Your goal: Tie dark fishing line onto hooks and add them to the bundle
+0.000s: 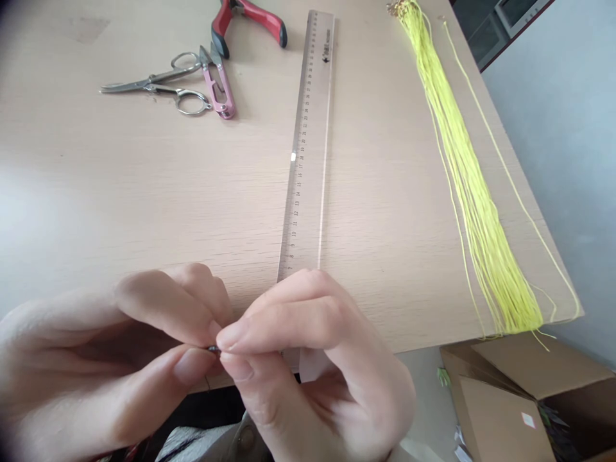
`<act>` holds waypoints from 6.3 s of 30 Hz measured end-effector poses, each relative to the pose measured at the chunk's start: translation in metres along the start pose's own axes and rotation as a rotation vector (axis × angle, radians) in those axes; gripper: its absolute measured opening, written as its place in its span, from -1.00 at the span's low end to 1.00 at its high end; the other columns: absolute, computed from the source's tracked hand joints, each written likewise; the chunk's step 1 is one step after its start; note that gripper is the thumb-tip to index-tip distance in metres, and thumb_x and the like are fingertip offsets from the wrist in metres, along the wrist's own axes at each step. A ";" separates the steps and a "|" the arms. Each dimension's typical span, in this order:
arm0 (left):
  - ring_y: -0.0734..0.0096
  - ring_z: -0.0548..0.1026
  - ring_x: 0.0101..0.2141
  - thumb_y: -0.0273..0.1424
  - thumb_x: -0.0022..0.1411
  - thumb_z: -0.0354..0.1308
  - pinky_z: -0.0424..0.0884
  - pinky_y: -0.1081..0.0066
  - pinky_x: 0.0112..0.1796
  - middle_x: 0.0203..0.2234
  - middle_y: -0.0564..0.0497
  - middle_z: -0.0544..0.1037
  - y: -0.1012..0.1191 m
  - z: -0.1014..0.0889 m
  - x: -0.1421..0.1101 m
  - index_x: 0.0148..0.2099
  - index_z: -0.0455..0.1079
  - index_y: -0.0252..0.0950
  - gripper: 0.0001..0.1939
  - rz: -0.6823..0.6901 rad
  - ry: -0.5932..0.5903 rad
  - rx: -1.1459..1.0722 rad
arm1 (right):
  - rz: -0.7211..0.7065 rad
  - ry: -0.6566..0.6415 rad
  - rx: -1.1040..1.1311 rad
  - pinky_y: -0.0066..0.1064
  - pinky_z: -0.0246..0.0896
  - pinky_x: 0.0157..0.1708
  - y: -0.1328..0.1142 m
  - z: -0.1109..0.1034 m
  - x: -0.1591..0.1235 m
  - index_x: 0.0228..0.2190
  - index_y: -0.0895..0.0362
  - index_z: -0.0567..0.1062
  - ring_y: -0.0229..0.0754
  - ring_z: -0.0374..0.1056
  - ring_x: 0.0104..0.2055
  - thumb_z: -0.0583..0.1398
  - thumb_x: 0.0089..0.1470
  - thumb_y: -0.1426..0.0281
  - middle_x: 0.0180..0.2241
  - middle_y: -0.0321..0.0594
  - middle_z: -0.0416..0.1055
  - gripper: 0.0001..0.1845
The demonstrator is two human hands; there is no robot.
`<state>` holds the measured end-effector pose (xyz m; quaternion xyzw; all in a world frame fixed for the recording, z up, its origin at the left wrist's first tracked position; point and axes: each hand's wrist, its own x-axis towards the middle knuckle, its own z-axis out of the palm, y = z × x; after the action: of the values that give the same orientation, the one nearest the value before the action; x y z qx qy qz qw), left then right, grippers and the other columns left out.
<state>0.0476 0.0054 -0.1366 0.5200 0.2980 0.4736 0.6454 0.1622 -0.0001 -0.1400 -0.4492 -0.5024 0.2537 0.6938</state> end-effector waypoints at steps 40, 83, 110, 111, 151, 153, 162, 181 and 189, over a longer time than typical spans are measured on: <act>0.32 0.38 -0.61 -0.04 0.13 0.09 0.32 0.39 -0.69 -0.61 -0.11 0.38 0.003 0.002 0.004 -0.33 0.44 -0.27 -0.62 0.139 -0.024 0.176 | -0.118 -0.089 0.049 -0.49 0.17 -0.75 -0.001 0.002 0.005 -0.38 -0.17 0.51 -0.33 0.30 -0.59 0.17 0.10 0.51 -0.56 -0.39 0.36 -0.73; 0.34 0.39 -0.67 -0.07 0.10 0.14 0.33 0.42 -0.73 -0.65 -0.09 0.40 0.003 0.002 0.009 -0.30 0.47 -0.26 -0.66 0.123 -0.014 0.214 | -0.143 -0.062 0.031 -0.49 0.05 -0.82 0.000 0.002 0.004 -0.35 -0.20 0.52 -0.34 0.20 -0.65 0.16 0.11 0.49 -0.56 -0.38 0.37 -0.72; 0.37 0.37 -0.62 -0.06 0.08 0.16 0.32 0.41 -0.69 -0.59 -0.09 0.40 0.003 0.000 0.002 -0.39 0.43 -0.22 -0.68 0.126 0.020 0.155 | 0.027 -0.229 0.049 -0.46 0.25 -0.65 0.002 -0.018 -0.001 -0.44 -0.05 0.51 -0.32 0.30 -0.56 0.19 0.09 0.49 -0.51 -0.34 0.42 -0.81; 0.38 0.36 -0.62 -0.05 0.08 0.16 0.31 0.42 -0.69 -0.59 -0.09 0.39 0.003 0.000 0.002 -0.39 0.43 -0.22 -0.67 0.129 0.023 0.161 | 0.037 -0.228 0.021 -0.46 0.26 -0.64 0.001 -0.020 -0.001 -0.44 -0.03 0.52 -0.32 0.30 -0.57 0.19 0.09 0.50 -0.51 -0.35 0.43 -0.82; 0.42 0.40 -0.63 -0.14 0.17 0.12 0.32 0.47 -0.69 -0.61 -0.03 0.42 0.004 -0.001 0.002 -0.33 0.45 -0.31 -0.69 0.064 -0.010 0.199 | -0.012 -0.417 0.061 -0.50 0.36 -0.48 0.002 -0.033 0.004 -0.54 -0.04 0.54 -0.34 0.34 -0.39 0.18 0.09 0.58 -0.38 -0.28 0.38 -0.69; 0.44 0.40 -0.62 -0.16 0.17 0.12 0.32 0.49 -0.67 -0.61 -0.04 0.42 0.005 -0.001 0.003 -0.34 0.43 -0.37 -0.67 0.040 -0.011 0.204 | -0.068 -0.413 0.062 -0.51 0.36 -0.48 0.001 -0.030 0.006 -0.53 -0.05 0.54 -0.35 0.32 -0.40 0.17 0.10 0.59 -0.42 -0.29 0.36 -0.67; 0.38 0.42 -0.59 -0.09 0.14 0.14 0.35 0.45 -0.64 -0.61 -0.08 0.41 0.004 -0.001 0.005 -0.38 0.43 -0.34 -0.63 0.101 -0.016 0.233 | -0.087 -0.158 0.065 -0.49 0.25 -0.63 -0.001 -0.009 0.003 -0.45 -0.11 0.54 -0.33 0.27 -0.54 0.23 0.03 0.57 -0.53 -0.36 0.33 -0.72; 0.43 0.43 -0.48 -0.19 0.11 0.19 0.42 0.49 -0.48 -0.50 -0.05 0.42 0.004 -0.001 0.003 -0.45 0.42 -0.30 -0.73 0.087 -0.005 0.061 | 0.134 -0.063 -0.037 -0.36 0.13 -0.68 -0.006 -0.002 -0.004 -0.37 -0.01 0.48 -0.27 0.21 -0.64 0.13 0.15 0.29 -0.65 -0.33 0.26 -0.87; 0.37 0.42 -0.52 -0.19 0.08 0.23 0.36 0.41 -0.57 -0.52 -0.07 0.44 0.002 -0.001 -0.004 -0.43 0.42 -0.28 -0.76 0.038 0.023 0.070 | 0.237 -0.104 -0.018 -0.38 0.08 -0.65 -0.015 -0.005 -0.003 -0.43 0.02 0.46 -0.28 0.19 -0.61 0.16 0.11 0.28 -0.64 -0.33 0.26 -0.88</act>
<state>0.0446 0.0024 -0.1353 0.5423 0.3117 0.4811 0.6143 0.1640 -0.0112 -0.1285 -0.4979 -0.4831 0.3525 0.6280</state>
